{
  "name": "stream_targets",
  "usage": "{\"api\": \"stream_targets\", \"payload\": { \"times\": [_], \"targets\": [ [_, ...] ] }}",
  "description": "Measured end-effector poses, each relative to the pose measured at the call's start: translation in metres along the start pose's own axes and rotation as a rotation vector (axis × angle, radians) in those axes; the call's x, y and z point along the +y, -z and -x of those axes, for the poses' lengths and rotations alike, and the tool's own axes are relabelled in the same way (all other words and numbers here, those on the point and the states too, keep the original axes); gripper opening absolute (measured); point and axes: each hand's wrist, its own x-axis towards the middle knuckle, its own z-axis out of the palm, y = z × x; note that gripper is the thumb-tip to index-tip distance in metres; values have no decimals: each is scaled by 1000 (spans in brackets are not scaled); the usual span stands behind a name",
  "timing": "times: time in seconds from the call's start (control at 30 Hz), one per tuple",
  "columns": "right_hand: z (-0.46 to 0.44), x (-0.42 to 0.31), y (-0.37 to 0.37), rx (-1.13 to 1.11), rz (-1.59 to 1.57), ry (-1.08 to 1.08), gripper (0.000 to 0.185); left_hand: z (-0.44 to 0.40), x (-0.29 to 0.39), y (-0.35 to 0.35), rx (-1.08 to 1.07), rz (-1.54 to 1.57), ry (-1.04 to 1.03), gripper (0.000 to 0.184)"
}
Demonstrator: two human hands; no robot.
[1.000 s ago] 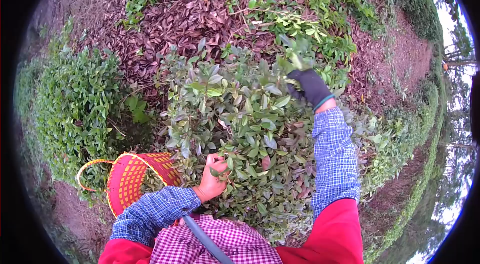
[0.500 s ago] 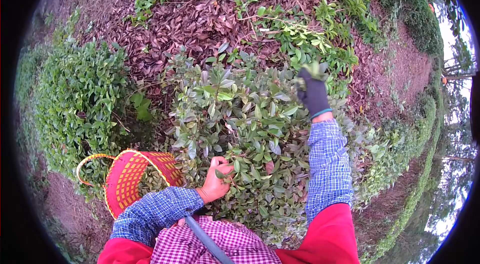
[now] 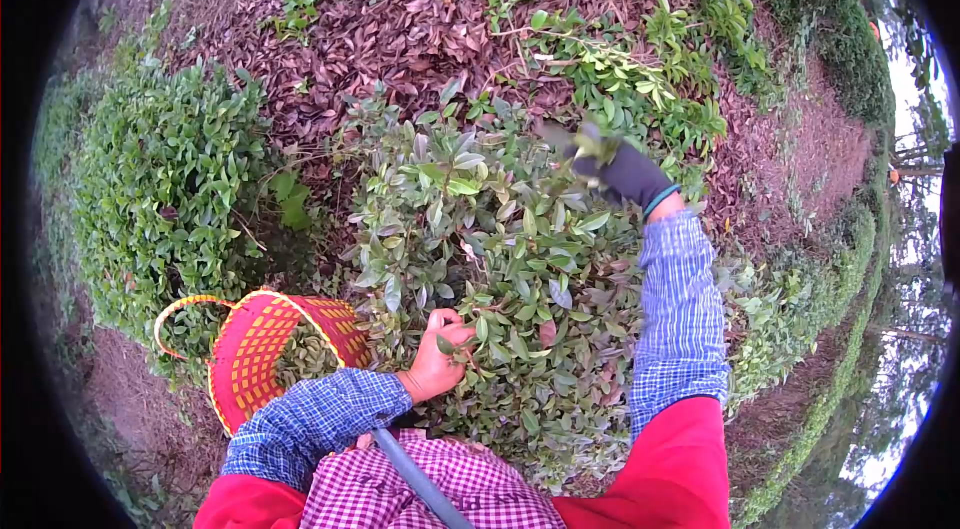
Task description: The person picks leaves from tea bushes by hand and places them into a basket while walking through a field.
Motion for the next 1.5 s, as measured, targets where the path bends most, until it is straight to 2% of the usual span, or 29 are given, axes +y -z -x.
{"api": "stream_targets", "payload": {
  "times": [0.03, 0.1, 0.17, 0.23, 0.3, 0.33, 0.37, 0.4, 0.43, 0.47, 0.57, 0.6, 0.67, 0.73, 0.8, 0.83, 0.9, 0.93, 0.97, 1.03, 1.07, 1.1, 1.17, 1.23, 1.27, 1.3, 1.4, 1.43, 1.5],
  "targets": [
    [2, 3, -6, -9, 10, -1, 32, 2, -2, -1, 9, 8, 5, 40],
    [20, 14, -29, 305, 592, 352, 23, 1, -3, 0, 28, -2, 21, 40],
    [49, 6, -42, 474, 699, 407, 26, 3, -6, -1, 27, 9, 21, 39],
    [71, 29, -60, 436, 179, 220, 23, 5, -8, -3, 15, 7, 26, 36],
    [94, 16, -80, 451, -442, 207, 25, 7, -7, -3, 29, 1, -1, 37],
    [103, 16, -97, 574, -446, 127, 26, 7, -7, -3, -11, -6, 22, 37],
    [122, -1, -100, 470, -703, -333, 26, 9, -7, -2, -55, -4, 21, 37],
    [135, -12, -97, 648, -257, -2, 27, 10, -8, -3, -4, 31, 6, 37],
    [145, -27, -86, 592, -392, 307, 28, 13, -9, -5, 51, 68, -1, 37],
    [154, -43, -75, 462, -542, 607, 30, 15, -10, -4, 19, 31, 18, 38],
    [145, -85, -71, 621, -1251, 105, 26, 4, 3, 1, -11, 64, 53, 44],
    [116, -68, -75, 781, -398, 436, 29, 4, -1, -2, -30, 62, 48, 45],
    [77, -67, -88, 599, 95, 379, 31, 9, 0, -5, -44, 53, 46, 45],
    [42, -83, -107, 262, -436, 86, 30, 10, -1, -7, -26, 73, 54, 45],
    [14, -109, -113, 102, -726, -146, 35, 8, -3, -6, -19, 94, 68, 45],
    [-2, -110, -120, 58, -609, -179, 37, 8, -2, -5, -15, 96, 71, 45],
    [-42, -88, -137, -15, -111, 355, 36, 8, 0, -3, 16, 146, 70, 45],
    [-58, -68, -155, -19, -105, 357, 36, 8, -2, -2, -2, 127, 53, 46],
    [-68, -46, -176, 27, -189, 538, 33, 8, -3, -1, 6, 129, 53, 46],
    [-54, -44, -196, 66, -269, 714, 30, 8, -4, 0, 10, 114, 39, 45],
    [-30, -66, -193, 21, -581, 492, 30, 8, -5, 0, 6, 125, 44, 44],
    [-14, -79, -186, 53, -592, 428, 30, 8, -4, 1, 9, 133, 45, 44],
    [19, -104, -152, 192, -507, 455, 29, 6, -5, 3, -2, 152, 27, 44],
    [44, -134, -112, 225, -839, 490, 30, 13, -6, -3, -9, 199, 63, 44],
    [47, -148, -96, 230, -1013, 449, 31, 18, -4, -5, -18, 194, 64, 42],
    [38, -156, -83, 293, -1040, 363, 31, 14, -6, -3, -18, 179, 45, 41],
    [-34, -149, -73, 452, -663, 13, 32, 6, -8, 3, -6, 201, 35, 40],
    [-64, -137, -69, 366, -675, -82, 34, 6, -10, 3, -9, 202, 31, 40],
    [-128, -77, -80, 205, -526, -143, 31, 8, -14, 2, -24, 221, 31, 40]
  ]
}}
